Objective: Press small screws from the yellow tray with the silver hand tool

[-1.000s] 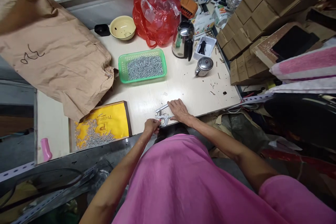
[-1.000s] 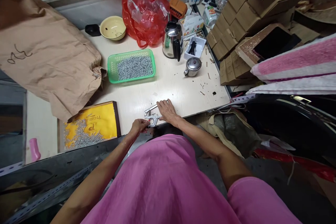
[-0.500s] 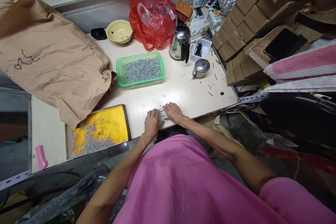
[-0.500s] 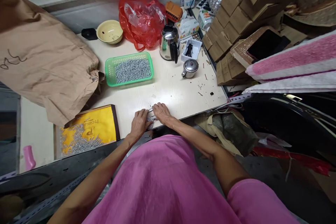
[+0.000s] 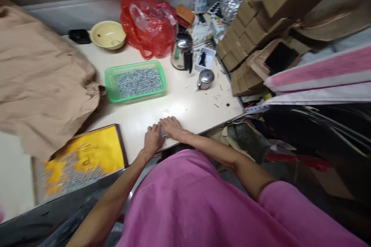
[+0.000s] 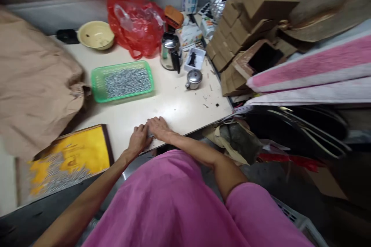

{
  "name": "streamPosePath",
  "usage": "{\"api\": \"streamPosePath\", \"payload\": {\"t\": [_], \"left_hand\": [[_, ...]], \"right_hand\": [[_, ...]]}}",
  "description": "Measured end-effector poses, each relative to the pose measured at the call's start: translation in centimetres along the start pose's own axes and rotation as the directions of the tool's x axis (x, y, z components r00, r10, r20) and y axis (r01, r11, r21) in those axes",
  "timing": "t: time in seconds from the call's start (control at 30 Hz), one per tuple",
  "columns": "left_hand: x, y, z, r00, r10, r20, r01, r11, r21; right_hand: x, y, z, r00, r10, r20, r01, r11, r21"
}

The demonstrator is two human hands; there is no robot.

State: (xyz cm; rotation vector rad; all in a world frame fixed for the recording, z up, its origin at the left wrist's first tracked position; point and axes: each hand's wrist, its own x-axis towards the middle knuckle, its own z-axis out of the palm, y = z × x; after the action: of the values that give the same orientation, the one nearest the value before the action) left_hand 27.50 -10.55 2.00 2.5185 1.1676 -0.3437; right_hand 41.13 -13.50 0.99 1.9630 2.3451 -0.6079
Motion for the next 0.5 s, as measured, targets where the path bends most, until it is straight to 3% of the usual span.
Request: {"api": "streamPosePath", "payload": {"t": [0.13, 0.37, 0.5], "left_hand": [[0.9, -0.4, -0.5, 1.000, 0.006, 0.008, -0.006, 0.998, 0.065], [2.0, -0.2, -0.8, 0.988, 0.139, 0.060, -0.148, 0.974, 0.172], [2.0, 0.0, -0.8, 0.978, 0.183, 0.102, -0.201, 0.957, 0.209]], "right_hand": [[0.0, 1.1, -0.8, 0.999, 0.041, -0.001, -0.041, 0.999, -0.016], [-0.2, 2.6, 1.3, 0.997, -0.048, -0.060, 0.048, 0.999, -0.005], [-1.0, 3.0, 1.2, 0.996, -0.069, -0.051, 0.070, 0.997, 0.020]]}}
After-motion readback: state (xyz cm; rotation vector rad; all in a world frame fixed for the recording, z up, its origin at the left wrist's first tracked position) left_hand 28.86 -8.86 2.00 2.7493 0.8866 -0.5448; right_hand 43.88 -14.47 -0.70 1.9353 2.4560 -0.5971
